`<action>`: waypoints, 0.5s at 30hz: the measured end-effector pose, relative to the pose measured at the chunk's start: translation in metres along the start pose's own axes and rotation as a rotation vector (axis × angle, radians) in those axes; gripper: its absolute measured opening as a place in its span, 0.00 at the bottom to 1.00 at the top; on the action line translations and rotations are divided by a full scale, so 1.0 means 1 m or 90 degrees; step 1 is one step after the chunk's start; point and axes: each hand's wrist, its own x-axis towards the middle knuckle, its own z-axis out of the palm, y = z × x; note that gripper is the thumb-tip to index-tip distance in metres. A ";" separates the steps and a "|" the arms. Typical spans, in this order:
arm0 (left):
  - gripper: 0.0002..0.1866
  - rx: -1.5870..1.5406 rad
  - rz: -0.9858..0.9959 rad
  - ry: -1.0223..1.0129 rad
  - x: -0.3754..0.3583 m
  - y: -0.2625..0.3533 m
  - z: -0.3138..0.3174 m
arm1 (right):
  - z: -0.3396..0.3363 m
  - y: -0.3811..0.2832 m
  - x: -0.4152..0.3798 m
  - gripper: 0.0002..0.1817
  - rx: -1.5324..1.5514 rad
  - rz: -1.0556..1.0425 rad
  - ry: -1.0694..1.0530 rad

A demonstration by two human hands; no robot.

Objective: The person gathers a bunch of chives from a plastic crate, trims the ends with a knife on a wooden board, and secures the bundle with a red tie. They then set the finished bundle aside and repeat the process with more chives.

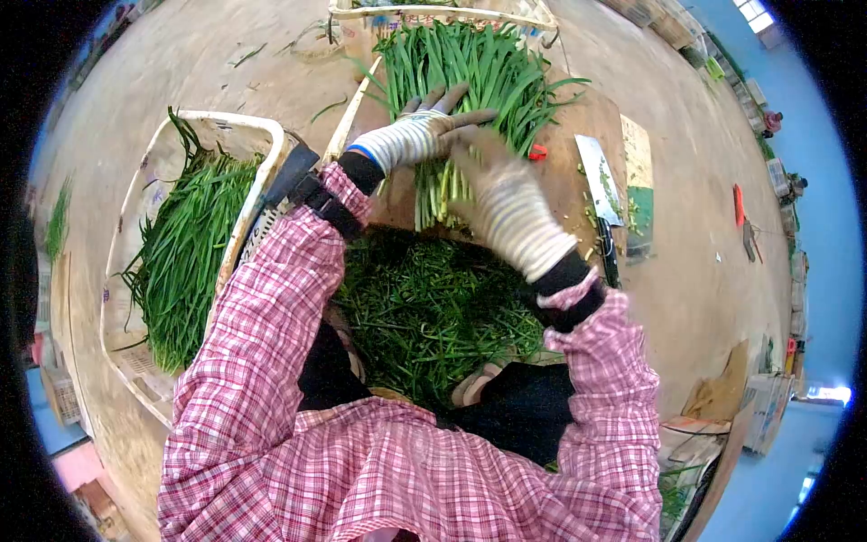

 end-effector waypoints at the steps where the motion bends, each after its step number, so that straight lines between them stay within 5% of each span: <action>1: 0.28 0.005 0.004 0.006 -0.001 -0.002 -0.002 | 0.007 -0.006 -0.011 0.14 -0.039 -0.067 -0.002; 2: 0.29 -0.004 0.006 0.016 0.000 -0.005 0.003 | 0.015 -0.012 -0.023 0.13 -0.076 -0.134 0.000; 3: 0.29 -0.008 0.007 0.018 0.001 -0.005 0.003 | -0.001 -0.027 -0.036 0.12 -0.098 -0.172 -0.150; 5: 0.28 -0.012 0.001 0.037 -0.001 -0.005 0.003 | -0.034 -0.039 -0.053 0.12 0.103 -0.089 -0.466; 6: 0.28 -0.016 0.014 0.054 -0.002 -0.005 0.003 | -0.059 -0.036 -0.054 0.11 0.276 0.019 -0.457; 7: 0.28 -0.011 0.029 0.052 0.001 -0.005 0.000 | -0.063 -0.024 -0.063 0.12 0.416 0.118 -0.332; 9: 0.28 0.057 -0.010 0.033 0.004 -0.002 -0.009 | -0.051 0.009 -0.057 0.11 0.267 0.274 0.005; 11: 0.31 0.117 0.011 0.083 -0.001 0.001 -0.019 | -0.008 0.067 -0.043 0.18 0.298 0.557 0.096; 12: 0.32 0.108 0.013 0.089 -0.002 -0.001 -0.020 | 0.048 0.131 -0.047 0.20 0.227 0.534 0.083; 15: 0.35 0.104 -0.001 0.105 -0.005 -0.002 -0.020 | 0.077 0.179 -0.017 0.21 0.175 0.607 0.132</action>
